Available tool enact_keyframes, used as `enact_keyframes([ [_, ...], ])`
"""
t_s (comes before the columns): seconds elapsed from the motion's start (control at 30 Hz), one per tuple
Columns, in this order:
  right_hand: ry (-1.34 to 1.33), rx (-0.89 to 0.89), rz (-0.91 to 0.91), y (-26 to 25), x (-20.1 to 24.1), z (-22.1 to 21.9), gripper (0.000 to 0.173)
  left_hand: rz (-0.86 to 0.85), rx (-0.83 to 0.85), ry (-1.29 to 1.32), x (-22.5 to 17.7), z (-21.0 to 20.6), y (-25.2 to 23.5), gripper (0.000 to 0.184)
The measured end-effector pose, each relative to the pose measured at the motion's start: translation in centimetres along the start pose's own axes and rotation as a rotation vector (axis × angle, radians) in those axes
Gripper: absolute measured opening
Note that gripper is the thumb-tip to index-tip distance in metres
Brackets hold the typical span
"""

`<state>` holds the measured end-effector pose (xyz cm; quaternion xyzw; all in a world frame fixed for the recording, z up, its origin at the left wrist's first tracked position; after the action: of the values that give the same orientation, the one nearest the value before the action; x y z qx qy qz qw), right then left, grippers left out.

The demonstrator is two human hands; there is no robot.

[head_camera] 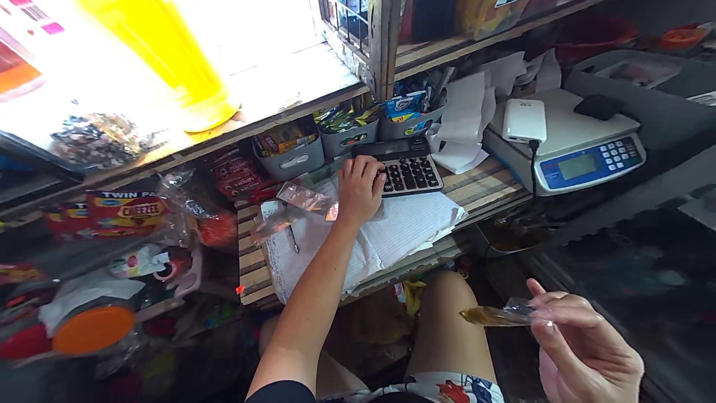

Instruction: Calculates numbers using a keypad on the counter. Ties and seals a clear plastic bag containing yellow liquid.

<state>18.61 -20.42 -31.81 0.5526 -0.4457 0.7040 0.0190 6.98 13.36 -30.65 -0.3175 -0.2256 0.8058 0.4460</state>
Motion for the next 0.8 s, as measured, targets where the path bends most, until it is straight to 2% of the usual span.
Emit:
enact_keyframes([
  [0.23, -0.006, -0.003, -0.011, 0.2, 0.1, -0.1, 0.009, -0.127, 0.287, -0.097, -2.3, -1.9, -0.3, 0.047],
  [0.43, -0.005, -0.012, -0.016, 0.5, 0.3, 0.1, 0.009, -0.076, 0.401, -0.154, -2.0, -3.0, -0.5, 0.054],
  [0.5, -0.004, -0.015, -0.012, 0.6, 0.4, 0.2, 0.009, -0.074, 0.381, -0.144, -2.1, -3.0, -0.6, 0.052],
  [0.6, -0.013, -0.023, -0.006, 0.7, 0.6, 0.5, 0.009, 0.002, 0.238, -0.052, -2.0, -0.8, -1.3, 0.03],
  [0.7, -0.009, -0.037, -0.011, 0.8, 0.6, 0.8, 0.008, 0.17, 0.106, -0.032, -1.4, 2.4, -2.0, 0.032],
  [0.8, -0.015, -0.033, -0.012, 0.8, 0.6, 0.6, 0.008, 0.14, 0.116, -0.072, -1.2, 3.3, -1.6, 0.023],
])
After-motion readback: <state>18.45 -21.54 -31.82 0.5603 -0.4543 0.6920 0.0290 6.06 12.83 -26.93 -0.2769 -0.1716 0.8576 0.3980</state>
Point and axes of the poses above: each hand's wrist, its own y-axis away from the middle knuckle, its own z-axis out of the back of the hand, x = y × z, the point moved 4 cm from there along -y, towards the middle knuckle
